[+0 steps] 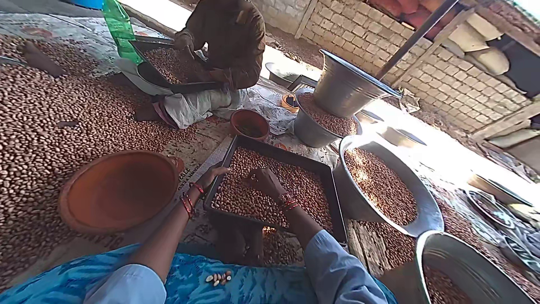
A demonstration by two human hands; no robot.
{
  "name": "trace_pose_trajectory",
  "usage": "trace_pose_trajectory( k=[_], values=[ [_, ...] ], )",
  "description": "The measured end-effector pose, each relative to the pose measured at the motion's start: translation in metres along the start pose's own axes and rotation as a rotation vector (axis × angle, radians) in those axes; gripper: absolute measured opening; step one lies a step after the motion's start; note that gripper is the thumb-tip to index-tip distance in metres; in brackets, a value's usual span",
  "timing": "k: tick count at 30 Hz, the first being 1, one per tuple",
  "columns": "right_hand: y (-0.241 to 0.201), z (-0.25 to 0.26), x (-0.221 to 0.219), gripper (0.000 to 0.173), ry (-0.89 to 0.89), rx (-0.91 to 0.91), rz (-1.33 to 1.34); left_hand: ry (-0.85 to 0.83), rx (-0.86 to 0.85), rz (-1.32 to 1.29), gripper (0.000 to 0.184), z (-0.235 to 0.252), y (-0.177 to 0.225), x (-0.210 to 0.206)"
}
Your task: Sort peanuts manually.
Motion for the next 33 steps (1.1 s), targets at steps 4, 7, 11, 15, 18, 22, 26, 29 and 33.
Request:
trace_pose_trajectory(
  k=[4, 7, 11, 15, 18, 22, 26, 29, 33],
  values=[
    [0.003, 0.003, -0.007, 0.031, -0.017, 0.001, 0.005, -0.001, 0.000, -0.002, 0.031, -0.002, 0.002, 0.000],
    [0.000, 0.003, -0.003, 0.031, -0.026, 0.033, 0.022, -0.009, 0.008, -0.003, 0.031, -0.002, 0.002, -0.002],
    [0.025, 0.016, 0.034, 0.028, 0.206, -0.060, 0.320, -0.012, 0.002, -0.009, 0.029, 0.000, 0.001, 0.000],
    [0.029, 0.031, 0.049, 0.030, 0.205, -0.088, 0.220, -0.019, 0.002, 0.000, 0.028, 0.001, 0.002, -0.001],
    [0.021, 0.043, 0.040, 0.030, 0.182, -0.021, 0.022, -0.022, -0.013, -0.006, 0.025, 0.003, 0.001, 0.000],
    [0.028, 0.052, 0.031, 0.029, 0.166, -0.072, -0.036, -0.032, -0.020, 0.005, 0.027, 0.003, 0.000, 0.001],
    [0.001, 0.017, 0.038, 0.026, -0.037, 0.057, 0.049, -0.026, -0.009, -0.006, 0.028, 0.002, 0.002, 0.000],
    [-0.044, -0.039, 0.032, 0.014, -0.339, 0.306, 0.470, -0.035, -0.014, -0.009, 0.030, 0.004, 0.000, 0.001],
    [-0.061, -0.058, 0.039, 0.017, -0.146, 0.289, 0.376, -0.031, 0.004, -0.017, 0.031, 0.002, 0.000, -0.001]
  ],
)
Point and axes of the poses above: each hand's wrist, its own z-axis towards the middle knuckle, its own x-axis out of the back of the hand, y = z × x, the point moved 10 cm from there along z, towards the middle knuckle, and after that the axes turned 4 degrees about -z, right-handed, at the moved point
